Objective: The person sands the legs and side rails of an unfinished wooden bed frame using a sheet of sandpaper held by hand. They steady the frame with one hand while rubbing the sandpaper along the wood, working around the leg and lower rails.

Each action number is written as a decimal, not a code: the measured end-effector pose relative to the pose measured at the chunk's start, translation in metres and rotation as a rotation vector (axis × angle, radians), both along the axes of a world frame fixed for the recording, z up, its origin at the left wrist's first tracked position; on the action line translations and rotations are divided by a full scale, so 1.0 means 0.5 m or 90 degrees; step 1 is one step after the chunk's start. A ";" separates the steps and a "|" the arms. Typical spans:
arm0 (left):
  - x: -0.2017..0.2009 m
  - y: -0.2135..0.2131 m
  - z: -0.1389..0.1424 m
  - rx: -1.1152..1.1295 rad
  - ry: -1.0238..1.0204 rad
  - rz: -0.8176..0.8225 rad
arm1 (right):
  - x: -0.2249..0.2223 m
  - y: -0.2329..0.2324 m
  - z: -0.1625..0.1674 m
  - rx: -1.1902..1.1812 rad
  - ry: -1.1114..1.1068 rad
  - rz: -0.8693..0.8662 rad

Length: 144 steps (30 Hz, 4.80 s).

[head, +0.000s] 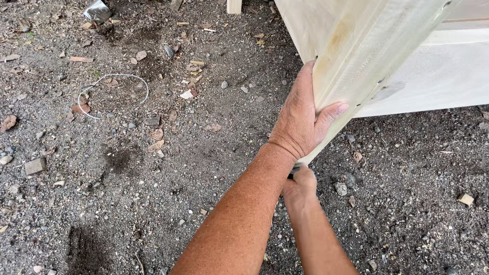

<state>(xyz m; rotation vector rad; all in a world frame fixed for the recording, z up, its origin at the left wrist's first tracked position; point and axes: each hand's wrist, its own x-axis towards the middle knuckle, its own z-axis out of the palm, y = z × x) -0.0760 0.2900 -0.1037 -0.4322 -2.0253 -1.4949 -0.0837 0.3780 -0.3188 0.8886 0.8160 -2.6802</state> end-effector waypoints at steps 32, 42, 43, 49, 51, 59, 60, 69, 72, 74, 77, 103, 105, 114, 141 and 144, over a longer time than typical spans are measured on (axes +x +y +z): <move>-0.039 -0.010 0.004 -0.029 -0.134 -0.062 | -0.004 0.053 0.117 -0.175 -0.182 0.109; -0.037 -0.010 -0.013 -0.029 -0.088 -0.046 | -0.044 0.096 0.142 -0.250 -0.133 0.106; -0.038 -0.009 -0.011 -0.030 -0.099 -0.044 | -0.039 0.091 0.148 -0.269 -0.150 0.104; -0.026 -0.026 -0.001 -0.058 -0.106 -0.022 | -0.008 0.027 0.212 -0.229 -0.186 0.141; -0.021 -0.026 0.003 -0.058 -0.095 -0.018 | -0.022 0.054 0.255 -0.217 -0.153 0.128; -0.028 -0.004 0.029 -0.035 -0.180 -0.021 | -0.032 0.069 0.248 -0.253 -0.166 0.086; -0.028 -0.004 0.031 -0.044 -0.165 -0.017 | -0.028 0.053 0.236 -0.263 -0.174 0.086; -0.014 -0.013 0.017 -0.045 -0.138 0.014 | -0.047 0.087 0.265 -0.215 -0.175 0.104; -0.011 -0.009 0.015 -0.038 -0.165 0.013 | -0.044 0.069 0.198 -0.171 -0.215 0.132; -0.011 -0.011 0.016 -0.034 -0.182 0.001 | -0.020 0.038 0.126 -0.152 -0.173 0.122; -0.009 -0.017 0.015 -0.049 -0.127 -0.003 | 0.013 0.016 0.058 -0.121 -0.070 0.117; -0.013 -0.023 0.033 -0.159 -0.138 0.084 | -0.054 0.097 0.344 -0.194 -0.093 0.144; -0.010 -0.026 0.036 -0.167 -0.142 0.080 | -0.033 0.060 0.319 -0.209 -0.150 0.158; 0.011 -0.032 0.063 -0.198 -0.199 0.083 | -0.042 0.099 0.419 -0.175 -0.005 0.154; -0.008 -0.049 0.055 -0.119 -0.295 -0.012 | 0.118 -0.099 0.174 0.807 0.557 -0.171; -0.025 -0.050 0.037 0.038 -0.304 -0.087 | 0.128 -0.082 0.189 0.987 0.651 -0.130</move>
